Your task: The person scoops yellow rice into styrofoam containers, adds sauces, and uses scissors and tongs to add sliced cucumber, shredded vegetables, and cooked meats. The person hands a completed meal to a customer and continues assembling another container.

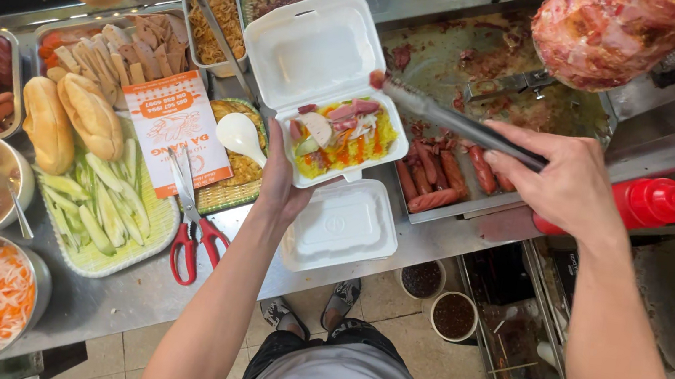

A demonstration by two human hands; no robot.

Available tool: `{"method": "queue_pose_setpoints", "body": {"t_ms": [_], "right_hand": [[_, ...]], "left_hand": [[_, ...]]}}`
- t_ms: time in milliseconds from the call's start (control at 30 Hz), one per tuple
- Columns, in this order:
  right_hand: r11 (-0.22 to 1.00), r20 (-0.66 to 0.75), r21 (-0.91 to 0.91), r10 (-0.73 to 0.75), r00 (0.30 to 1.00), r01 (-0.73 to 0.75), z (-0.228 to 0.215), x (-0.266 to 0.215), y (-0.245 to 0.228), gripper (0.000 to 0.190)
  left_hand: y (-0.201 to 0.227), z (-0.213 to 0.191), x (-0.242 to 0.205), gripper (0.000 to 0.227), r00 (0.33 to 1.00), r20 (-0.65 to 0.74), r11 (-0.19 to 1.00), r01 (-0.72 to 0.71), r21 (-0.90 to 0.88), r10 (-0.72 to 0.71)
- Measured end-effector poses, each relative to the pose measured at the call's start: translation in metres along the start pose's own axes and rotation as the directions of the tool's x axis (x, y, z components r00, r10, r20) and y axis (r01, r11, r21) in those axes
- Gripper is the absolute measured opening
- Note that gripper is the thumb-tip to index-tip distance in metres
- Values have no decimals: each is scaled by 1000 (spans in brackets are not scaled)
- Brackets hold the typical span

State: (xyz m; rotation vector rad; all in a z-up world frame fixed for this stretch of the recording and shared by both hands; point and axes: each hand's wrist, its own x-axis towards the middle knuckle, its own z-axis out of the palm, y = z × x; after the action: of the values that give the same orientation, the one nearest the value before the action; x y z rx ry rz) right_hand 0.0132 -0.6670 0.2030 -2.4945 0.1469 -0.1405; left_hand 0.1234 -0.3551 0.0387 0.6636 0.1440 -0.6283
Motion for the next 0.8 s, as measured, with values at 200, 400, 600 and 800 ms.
{"method": "queue_pose_setpoints", "body": {"t_ms": [200, 400, 600, 800], "right_hand": [[873, 90, -328, -353, 931, 362, -6, -10, -52, 45], [997, 41, 62, 37, 998, -39, 5, -2, -12, 53], [958, -87, 7, 285, 955, -285, 102, 88, 55, 47], [933, -112, -350, 48, 993, -84, 152, 131, 65, 39]], "left_hand": [[-5, 2, -2, 85, 999, -4, 999, 35, 22, -34], [11, -2, -6, 88, 998, -49, 999, 30, 21, -29], [16, 1, -12, 88, 1000, -6, 1000, 6, 21, -6], [16, -1, -21, 86, 1000, -15, 1000, -1, 11, 1]]}}
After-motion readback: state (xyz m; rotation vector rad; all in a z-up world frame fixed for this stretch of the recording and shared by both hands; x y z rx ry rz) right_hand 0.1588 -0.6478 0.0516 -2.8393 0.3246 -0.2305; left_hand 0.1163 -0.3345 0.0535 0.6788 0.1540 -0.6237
